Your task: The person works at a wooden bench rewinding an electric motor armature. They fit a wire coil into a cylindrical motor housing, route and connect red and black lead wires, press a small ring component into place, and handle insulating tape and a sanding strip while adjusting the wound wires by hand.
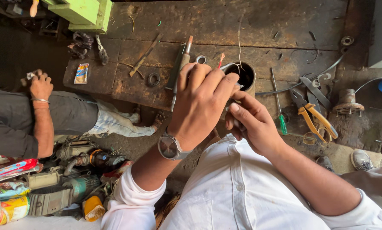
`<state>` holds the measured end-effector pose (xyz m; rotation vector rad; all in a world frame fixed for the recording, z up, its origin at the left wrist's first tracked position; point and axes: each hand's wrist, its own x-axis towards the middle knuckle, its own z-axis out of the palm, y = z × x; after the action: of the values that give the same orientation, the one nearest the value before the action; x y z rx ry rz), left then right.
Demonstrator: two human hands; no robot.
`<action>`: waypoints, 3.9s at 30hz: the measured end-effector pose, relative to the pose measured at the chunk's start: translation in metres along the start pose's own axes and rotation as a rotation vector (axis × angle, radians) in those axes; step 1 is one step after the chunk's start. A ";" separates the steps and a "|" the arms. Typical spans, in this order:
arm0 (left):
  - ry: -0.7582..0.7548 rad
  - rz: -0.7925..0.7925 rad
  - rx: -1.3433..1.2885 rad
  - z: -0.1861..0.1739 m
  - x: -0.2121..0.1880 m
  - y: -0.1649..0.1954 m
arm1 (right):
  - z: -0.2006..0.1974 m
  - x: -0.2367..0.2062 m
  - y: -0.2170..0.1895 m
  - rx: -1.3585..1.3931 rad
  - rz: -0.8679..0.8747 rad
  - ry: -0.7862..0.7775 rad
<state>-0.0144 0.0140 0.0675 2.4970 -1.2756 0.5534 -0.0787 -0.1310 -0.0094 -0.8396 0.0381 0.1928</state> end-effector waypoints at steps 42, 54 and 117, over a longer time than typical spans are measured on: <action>-0.027 -0.151 -0.079 0.016 -0.005 -0.007 | -0.025 -0.005 -0.015 -1.667 -0.934 0.235; 0.046 -0.171 -0.138 0.020 -0.004 -0.014 | -0.010 0.006 -0.008 -1.855 -0.971 0.270; 0.386 0.116 -0.224 0.194 -0.002 -0.012 | -0.122 0.051 -0.088 -1.994 -0.031 -0.590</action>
<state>0.0344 -0.0575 -0.1064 2.0215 -1.2542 0.8237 -0.0074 -0.2713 -0.0313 -2.7169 -0.8585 0.4376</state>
